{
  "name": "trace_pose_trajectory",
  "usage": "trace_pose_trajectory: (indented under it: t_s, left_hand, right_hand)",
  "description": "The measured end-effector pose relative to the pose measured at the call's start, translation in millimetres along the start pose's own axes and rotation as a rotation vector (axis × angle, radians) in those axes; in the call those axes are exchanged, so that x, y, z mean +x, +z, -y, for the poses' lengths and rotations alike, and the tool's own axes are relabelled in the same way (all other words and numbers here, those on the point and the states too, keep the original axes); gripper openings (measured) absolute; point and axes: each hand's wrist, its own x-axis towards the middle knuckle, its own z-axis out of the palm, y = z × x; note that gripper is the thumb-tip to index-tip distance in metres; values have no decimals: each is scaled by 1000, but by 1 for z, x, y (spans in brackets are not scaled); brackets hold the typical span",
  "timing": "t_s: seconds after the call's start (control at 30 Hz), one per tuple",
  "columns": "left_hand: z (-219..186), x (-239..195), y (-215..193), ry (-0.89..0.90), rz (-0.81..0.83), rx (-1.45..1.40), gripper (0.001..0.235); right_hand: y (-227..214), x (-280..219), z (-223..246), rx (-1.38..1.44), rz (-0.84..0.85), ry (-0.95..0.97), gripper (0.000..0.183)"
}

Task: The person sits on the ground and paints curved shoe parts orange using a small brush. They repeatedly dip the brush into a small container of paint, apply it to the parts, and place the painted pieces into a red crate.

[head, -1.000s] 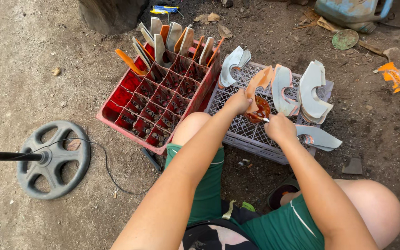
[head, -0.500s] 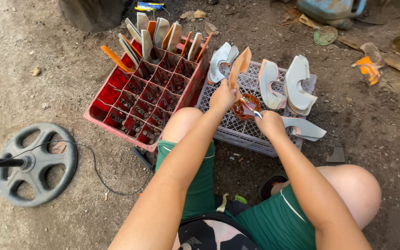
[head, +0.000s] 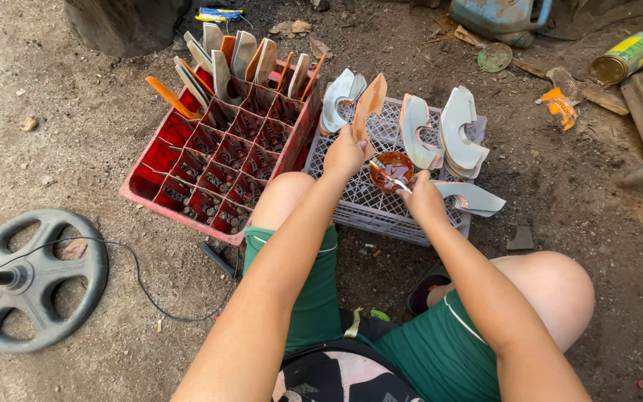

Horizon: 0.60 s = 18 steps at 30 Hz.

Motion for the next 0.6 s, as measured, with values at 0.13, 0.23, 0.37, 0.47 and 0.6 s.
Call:
trace_pose_trajectory:
  t_s: [0.13,0.23,0.37,0.47,0.6]
  left_hand:
    - [3,4,5,-7,20,18,34]
    - [7,8,15,-13,20,21,36]
    - [9,31,20,-124,47,-10,34]
    - [13,45,27,-159,56,-9,36]
    - [19,52,34,-140,95,25,39]
  right_hand:
    - [6,-6,-2,7,-81,-73,53]
    - [3,-12,4,43,-41,7,58]
    - [-3,-13,12,160,-6,120,58]
    - [4,-18,11,247,-63,127,54]
    - [22,-25,11,326,-133,159,47]
